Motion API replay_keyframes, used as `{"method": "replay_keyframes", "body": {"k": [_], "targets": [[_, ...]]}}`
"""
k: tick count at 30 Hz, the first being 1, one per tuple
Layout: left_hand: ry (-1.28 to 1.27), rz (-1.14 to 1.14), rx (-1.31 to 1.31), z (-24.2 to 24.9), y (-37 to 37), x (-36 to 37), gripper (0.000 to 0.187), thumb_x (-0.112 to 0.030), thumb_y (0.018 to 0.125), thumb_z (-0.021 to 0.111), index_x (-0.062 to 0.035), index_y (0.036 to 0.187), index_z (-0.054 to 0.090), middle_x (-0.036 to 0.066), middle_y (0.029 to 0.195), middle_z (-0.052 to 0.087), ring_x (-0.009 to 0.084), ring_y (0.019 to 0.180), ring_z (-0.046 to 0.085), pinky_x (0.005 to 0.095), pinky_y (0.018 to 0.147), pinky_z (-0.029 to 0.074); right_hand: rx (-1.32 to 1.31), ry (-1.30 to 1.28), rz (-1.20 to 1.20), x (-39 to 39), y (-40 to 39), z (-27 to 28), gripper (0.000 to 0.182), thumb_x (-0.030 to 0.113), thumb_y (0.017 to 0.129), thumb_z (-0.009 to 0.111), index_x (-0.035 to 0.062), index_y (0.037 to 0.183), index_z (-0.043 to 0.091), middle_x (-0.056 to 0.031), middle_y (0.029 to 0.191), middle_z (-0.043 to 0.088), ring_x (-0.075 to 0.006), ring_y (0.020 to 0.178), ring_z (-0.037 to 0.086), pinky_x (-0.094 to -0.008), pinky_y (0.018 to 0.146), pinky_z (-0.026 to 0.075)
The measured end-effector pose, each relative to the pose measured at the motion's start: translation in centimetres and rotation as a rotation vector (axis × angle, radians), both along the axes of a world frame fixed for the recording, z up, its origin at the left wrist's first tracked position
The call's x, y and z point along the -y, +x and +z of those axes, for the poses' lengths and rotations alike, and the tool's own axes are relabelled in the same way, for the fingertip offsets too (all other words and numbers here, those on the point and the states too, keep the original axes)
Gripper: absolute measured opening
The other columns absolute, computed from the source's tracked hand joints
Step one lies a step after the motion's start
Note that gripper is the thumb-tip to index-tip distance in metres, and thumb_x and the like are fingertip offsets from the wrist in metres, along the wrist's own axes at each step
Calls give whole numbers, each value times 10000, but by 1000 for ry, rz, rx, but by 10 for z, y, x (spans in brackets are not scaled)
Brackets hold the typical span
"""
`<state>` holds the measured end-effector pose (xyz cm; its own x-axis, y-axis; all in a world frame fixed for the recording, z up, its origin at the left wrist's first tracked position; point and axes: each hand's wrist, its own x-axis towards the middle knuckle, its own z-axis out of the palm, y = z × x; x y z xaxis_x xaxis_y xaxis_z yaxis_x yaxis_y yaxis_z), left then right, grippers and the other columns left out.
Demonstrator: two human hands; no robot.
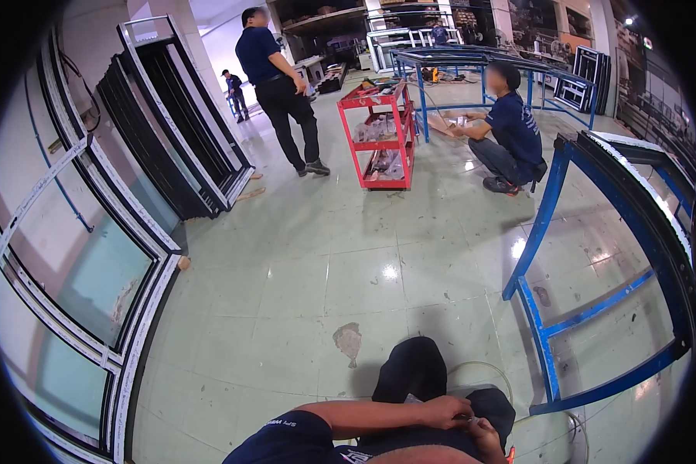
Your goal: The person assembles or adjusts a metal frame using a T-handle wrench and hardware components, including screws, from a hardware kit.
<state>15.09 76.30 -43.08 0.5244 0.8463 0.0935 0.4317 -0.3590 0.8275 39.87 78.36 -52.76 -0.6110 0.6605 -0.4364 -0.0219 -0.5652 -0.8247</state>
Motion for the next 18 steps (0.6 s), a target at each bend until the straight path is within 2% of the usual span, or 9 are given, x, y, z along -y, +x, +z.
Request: {"method": "replay_keyframes", "body": {"k": [2, 4, 6, 7, 8, 10, 13, 16, 18], "targets": [[-15, 2, 10, -4, 0, -1, 294, -280, 915, 634, -36, 1077, 667, 142, 975, 611, 367, 909, 648, 445, 770, 532, 20, 11, -8, 0, -3, -1, 213, 272, 989, 643, 65, 1038, 616, -11, 904, 667, -105, 778, 590, -249, 717, 460], [3, 26, -16, -11, -6, 0, 296, -290, 923, 626, -47, 1085, 669, 144, 971, 613, 366, 907, 648, 444, 767, 533, 222, 30, -102, 9, -17, 33, 150, 226, 941, 688, 81, 950, 651, 1, 855, 638, -87, 774, 564, -257, 713, 447], [-14, 30, -92, 2, 0, 2, 292, -319, 948, 599, -93, 1115, 679, 145, 979, 626, 365, 904, 651, 444, 758, 537, 206, 104, -40, 14, -24, 45, 192, 273, 948, 687, 85, 934, 649, 6, 852, 637, -88, 771, 565, -257, 706, 447], [-47, 52, -160, -10, -1, 3, 285, -336, 961, 591, -135, 1140, 686, 139, 993, 634, 359, 900, 657, 438, 763, 541, 154, 21, -53, 15, -28, 48, 252, 330, 944, 694, 81, 921, 663, 11, 851, 639, -88, 774, 562, -255, 700, 446], [-162, 59, -189, 1, 1, 3, 277, -316, 946, 594, -155, 1144, 702, 134, 1060, 664, 371, 991, 652, 459, 833, 534, 221, -47, -67, 17, -30, 42, 317, 377, 929, 705, 66, 989, 693, -4, 886, 649, -89, 787, 562, -256, 710, 448], [-99, 41, -187, -9, -3, -2, 282, -360, 943, 606, -210, 1156, 714, 163, 1002, 671, 382, 952, 655, 462, 807, 535, 343, -92, -28, 12, -36, 55, 390, 348, 934, 708, 27, 1153, 684, -44, 1010, 666, -127, 923, 592, -280, 843, 469], [-111, -63, -159, -1, 6, -11, 271, -366, 933, 617, -201, 1119, 725, 176, 951, 673, 389, 926, 655, 457, 794, 531, 240, -130, -26, 8, -33, 59, 370, 328, 931, 713, 11, 1121, 689, -45, 1006, 667, -129, 933, 594, -277, 851, 466], [-175, -8, -301, 7, 9, -15, 280, -316, 910, 662, -151, 1129, 720, 177, 1003, 707, 354, 958, 681, 407, 810, 536, 189, -184, -38, 5, -32, 52, 314, 296, 926, 718, 26, 1083, 693, -34, 984, 666, -119, 922, 595, -269, 851, 466], [-313, -51, -243, 3, 7, -15, 291, -297, 908, 654, -149, 1154, 706, 177, 1007, 705, 353, 960, 683, 412, 823, 534, 146, -187, -53, 8, -34, 44, 281, 278, 919, 727, 37, 1059, 692, -27, 969, 665, -115, 901, 593, -265, 837, 468]]}}
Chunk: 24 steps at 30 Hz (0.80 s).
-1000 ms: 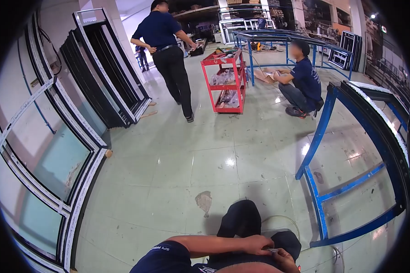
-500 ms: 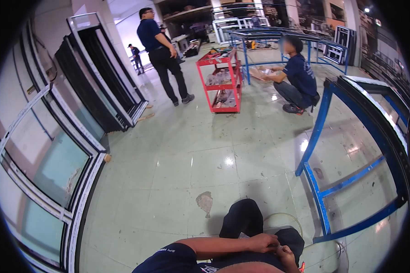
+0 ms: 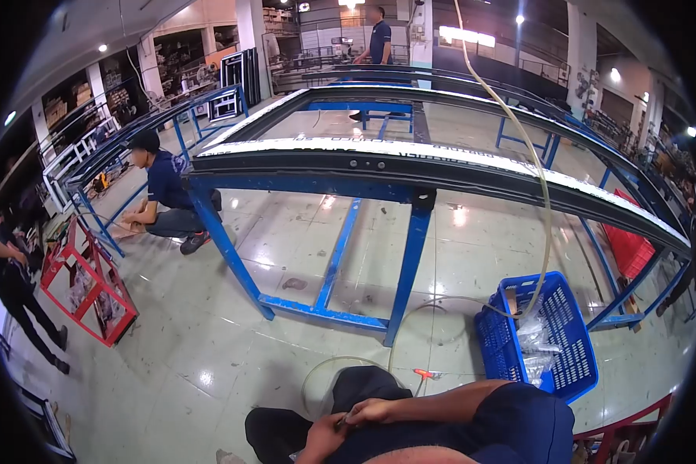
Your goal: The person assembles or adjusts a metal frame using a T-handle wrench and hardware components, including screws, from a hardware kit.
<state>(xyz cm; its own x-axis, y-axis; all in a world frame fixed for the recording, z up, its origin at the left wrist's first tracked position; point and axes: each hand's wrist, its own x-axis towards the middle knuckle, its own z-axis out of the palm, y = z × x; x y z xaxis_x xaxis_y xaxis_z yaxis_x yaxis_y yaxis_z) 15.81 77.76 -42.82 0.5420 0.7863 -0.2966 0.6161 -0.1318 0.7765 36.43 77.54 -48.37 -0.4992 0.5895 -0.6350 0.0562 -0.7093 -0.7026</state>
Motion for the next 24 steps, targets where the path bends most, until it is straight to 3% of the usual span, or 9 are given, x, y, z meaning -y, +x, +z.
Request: {"method": "replay_keyframes", "body": {"k": [4, 6, 13, 16, 18, 20, 22, 23, 24], "targets": [[161, 6, 30, -21, -1, 1, 260, -296, 890, 655, -186, 1117, 721, 165, 953, 685, 381, 921, 662, 454, 778, 529, -74, 4, -134, 4, -7, -13, 168, 206, 886, 761, 77, 971, 695, 13, 912, 657, -92, 826, 572, -254, 752, 451], [279, 63, 78, -26, -2, 5, 317, -205, 851, 692, -183, 1167, 709, 150, 969, 706, 322, 893, 699, 392, 779, 547, -12, 67, -113, 4, -8, -12, 155, 198, 882, 766, 84, 954, 689, 21, 897, 655, -83, 820, 571, -249, 748, 454], [296, 115, 40, -18, 2, 12, 284, -164, 826, 727, -159, 1111, 727, 146, 942, 704, 315, 851, 697, 362, 727, 551, 130, 403, -53, 8, -2, -19, 156, 197, 888, 771, 91, 890, 656, 54, 814, 639, -39, 772, 544, -231, 688, 452], [165, 217, 138, -10, -5, 10, 244, -214, 849, 732, -110, 1069, 728, 154, 918, 706, 317, 842, 698, 374, 722, 545, 35, 514, -70, 11, -1, 6, 141, 186, 901, 756, 94, 889, 650, 61, 815, 636, -28, 761, 534, -229, 669, 442], [119, 4, -131, 4, -18, 5, 285, -299, 912, 690, -45, 1037, 718, 151, 858, 699, 254, 792, 691, 358, 693, 523, 33, 600, -16, 10, -2, 15, 141, 175, 911, 743, 85, 897, 635, 41, 825, 626, -49, 785, 554, -241, 692, 451], [-32, 24, -101, -6, -30, 3, 350, -385, 932, 643, -64, 1050, 717, 165, 878, 699, 274, 810, 686, 371, 727, 521, 36, 685, 39, 8, 0, 29, 141, 164, 922, 729, 76, 905, 620, 22, 834, 615, -69, 808, 574, -253, 714, 461], [-185, 47, -72, -18, -40, -1, 421, -470, 952, 595, -84, 1064, 716, 178, 898, 700, 294, 829, 680, 383, 760, 519, 119, 1100, 144, 5, -2, 48, 162, 121, 899, 728, 57, 876, 582, -39, 815, 557, -158, 782, 580, -295, 683, 451], [-303, 10, -50, -19, -43, -7, 433, -477, 958, 586, -77, 1068, 714, 166, 877, 693, 262, 803, 660, 373, 755, 513, 114, 1099, 149, 4, -3, 54, 162, 121, 899, 728, 57, 876, 582, -39, 815, 557, -158, 782, 580, -295, 683, 451], [-418, -29, -25, -20, -46, -11, 446, -483, 965, 577, -71, 1071, 711, 154, 856, 687, 230, 777, 640, 362, 749, 506, 94, 1159, 184, 3, -3, 60, 166, 110, 890, 722, 53, 873, 567, -65, 830, 536, -210, 782, 578, -320, 681, 451]]}}
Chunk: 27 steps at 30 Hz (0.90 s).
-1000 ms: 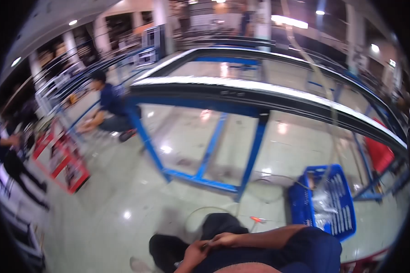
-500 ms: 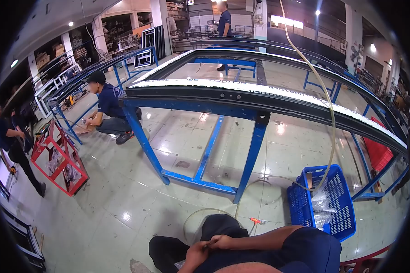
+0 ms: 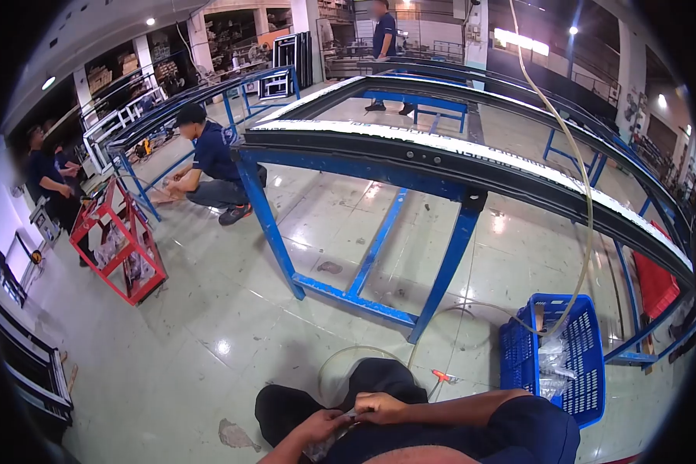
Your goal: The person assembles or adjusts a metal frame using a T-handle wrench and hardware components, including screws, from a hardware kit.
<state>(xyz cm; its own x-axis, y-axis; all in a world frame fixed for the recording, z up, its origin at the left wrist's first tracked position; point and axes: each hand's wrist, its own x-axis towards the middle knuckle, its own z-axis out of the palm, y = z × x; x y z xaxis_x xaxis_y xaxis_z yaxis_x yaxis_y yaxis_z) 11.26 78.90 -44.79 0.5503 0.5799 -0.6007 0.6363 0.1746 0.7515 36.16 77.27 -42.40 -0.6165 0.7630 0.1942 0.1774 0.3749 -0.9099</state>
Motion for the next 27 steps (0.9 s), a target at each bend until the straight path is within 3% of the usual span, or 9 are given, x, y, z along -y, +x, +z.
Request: {"method": "replay_keyframes", "body": {"k": [1, 5, 7, 11, 13, 17, 22, 27], "targets": [[-16, -17, -13, 0, -2, -2, 471, -479, 976, 571, -44, 1101, 703, 112, 867, 697, 186, 792, 615, 345, 771, 500, -1, 58, 44, 0, 0, 4, 171, 99, 882, 715, 49, 869, 552, -91, 845, 516, -261, 782, 575, -345, 679, 451], [-40, -38, 104, -14, -8, -5, 507, -482, 999, 539, -22, 1154, 684, 88, 948, 714, 168, 866, 612, 326, 824, 489, 52, 106, 116, -5, 6, 13, 160, 117, 883, 698, 58, 905, 550, -105, 894, 533, -306, 801, 584, -381, 707, 464], [-92, 29, 115, -8, -6, -6, 544, -494, 1015, 508, -23, 1246, 654, 78, 1058, 712, 156, 966, 605, 310, 897, 471, 223, 88, 70, -11, 10, 24, 166, 180, 912, 663, 63, 957, 554, -117, 952, 558, -334, 862, 611, -423, 742, 479], [-68, 140, 185, -27, -10, 0, 547, -492, 1022, 494, -48, 1313, 624, 95, 1115, 704, 166, 1025, 605, 305, 943, 458, 418, 138, 57, -19, 4, 28, 182, 216, 915, 641, 68, 985, 563, -136, 991, 582, -364, 923, 624, -463, 768, 493], [-6, 118, 131, -27, -5, 4, 542, -490, 1020, 492, -65, 1332, 620, 111, 1149, 704, 197, 1050, 622, 314, 964, 456, 426, 343, 129, -24, 2, 20, 181, 217, 907, 625, 73, 1001, 568, -146, 1011, 595, -386, 960, 625, -480, 793, 504], [57, 182, 97, -23, 6, 13, 534, -490, 1018, 485, -50, 1266, 657, 155, 1113, 714, 235, 1028, 649, 335, 943, 471, 537, 359, 275, -37, 0, 11, 189, 198, 887, 621, 73, 1015, 561, -145, 990, 597, -397, 930, 619, -483, 794, 506], [117, 192, 15, -9, 11, 18, 545, -491, 1025, 458, -14, 1138, 695, 212, 1026, 716, 283, 979, 678, 377, 900, 491, 415, 502, 441, -47, 6, 2, 192, 157, 838, 587, 71, 1007, 554, -140, 987, 610, -388, 937, 632, -488, 818, 515], [126, 174, 20, 1, 14, 17, 550, -502, 1024, 454, -23, 1154, 692, 210, 1054, 715, 301, 989, 675, 381, 907, 488, 378, 552, 519, -53, 10, 16, 231, 150, 795, 610, 59, 997, 545, -133, 920, 573, -360, 885, 612, -458, 812, 494]]}}
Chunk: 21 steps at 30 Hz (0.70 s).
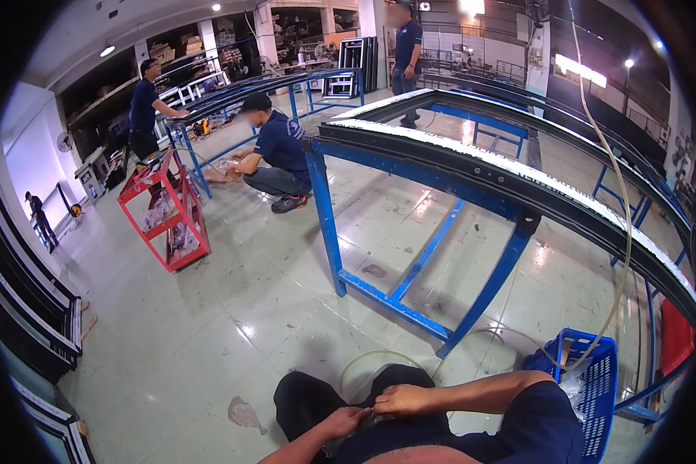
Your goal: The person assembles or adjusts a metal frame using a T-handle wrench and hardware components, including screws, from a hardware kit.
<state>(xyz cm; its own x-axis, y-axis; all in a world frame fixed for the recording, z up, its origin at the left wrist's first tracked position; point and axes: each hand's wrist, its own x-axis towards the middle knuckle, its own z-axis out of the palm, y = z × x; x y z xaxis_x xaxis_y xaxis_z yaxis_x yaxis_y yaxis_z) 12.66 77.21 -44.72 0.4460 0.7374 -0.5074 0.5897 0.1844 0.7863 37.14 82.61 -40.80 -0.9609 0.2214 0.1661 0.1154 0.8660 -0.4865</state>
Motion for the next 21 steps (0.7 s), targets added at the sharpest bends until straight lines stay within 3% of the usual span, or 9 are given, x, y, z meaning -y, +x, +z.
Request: {"method": "replay_keyframes", "body": {"k": [4, 7, 11, 14, 16, 20, 21], "targets": [[23, -41, 16, -14, -5, -3, 565, -517, 1027, 437, -33, 1189, 680, 212, 1066, 712, 310, 998, 670, 386, 914, 485, 65, 76, 40, -3, -6, 24, 260, 164, 819, 583, 69, 1061, 584, -115, 906, 578, -333, 877, 626, -455, 822, 492], [-86, -36, -16, -7, -1, -8, 553, -498, 1036, 418, -39, 1208, 672, 215, 1075, 709, 324, 1013, 667, 400, 918, 483, 162, 203, 144, -17, -5, 12, 282, 181, 833, 564, 77, 1092, 604, -105, 901, 591, -319, 880, 634, -450, 825, 495], [-108, -66, -48, -16, 1, -11, 512, -450, 1045, 422, -47, 1257, 655, 214, 1161, 693, 322, 1106, 652, 380, 980, 461, 146, 190, 154, -17, -7, 6, 256, 194, 841, 559, 77, 1063, 611, -103, 889, 596, -324, 882, 636, -448, 827, 498], [-58, -71, -46, -17, 1, -8, 511, -455, 1048, 414, -56, 1260, 653, 218, 1141, 697, 319, 1080, 660, 378, 965, 468, 171, 126, 85, -17, -13, 3, 252, 197, 847, 561, 82, 1066, 610, -104, 916, 595, -326, 899, 633, -449, 831, 500], [12, -81, -37, -15, 2, -5, 561, -510, 1032, 403, -47, 1194, 677, 247, 1065, 698, 377, 1016, 667, 413, 926, 484, 236, 35, 29, -16, -9, 4, 238, 195, 867, 554, 80, 1069, 605, -124, 974, 591, -334, 945, 626, -450, 842, 499], [-37, 8, -62, -11, 1, -1, 562, -510, 1031, 402, -49, 1195, 677, 248, 1068, 698, 388, 1027, 663, 420, 929, 485, 413, 6, 117, -12, 20, 9, 220, 190, 903, 551, 79, 1086, 602, -145, 1018, 580, -341, 1027, 604, -450, 866, 493], [-17, 22, -25, -15, 1, -2, 569, -515, 1031, 402, -45, 1189, 680, 243, 1062, 702, 376, 1016, 669, 413, 919, 490, 436, -101, 71, -7, 33, 8, 232, 162, 885, 556, 73, 1096, 599, -163, 1073, 574, -356, 1070, 583, -457, 888, 485]]}}
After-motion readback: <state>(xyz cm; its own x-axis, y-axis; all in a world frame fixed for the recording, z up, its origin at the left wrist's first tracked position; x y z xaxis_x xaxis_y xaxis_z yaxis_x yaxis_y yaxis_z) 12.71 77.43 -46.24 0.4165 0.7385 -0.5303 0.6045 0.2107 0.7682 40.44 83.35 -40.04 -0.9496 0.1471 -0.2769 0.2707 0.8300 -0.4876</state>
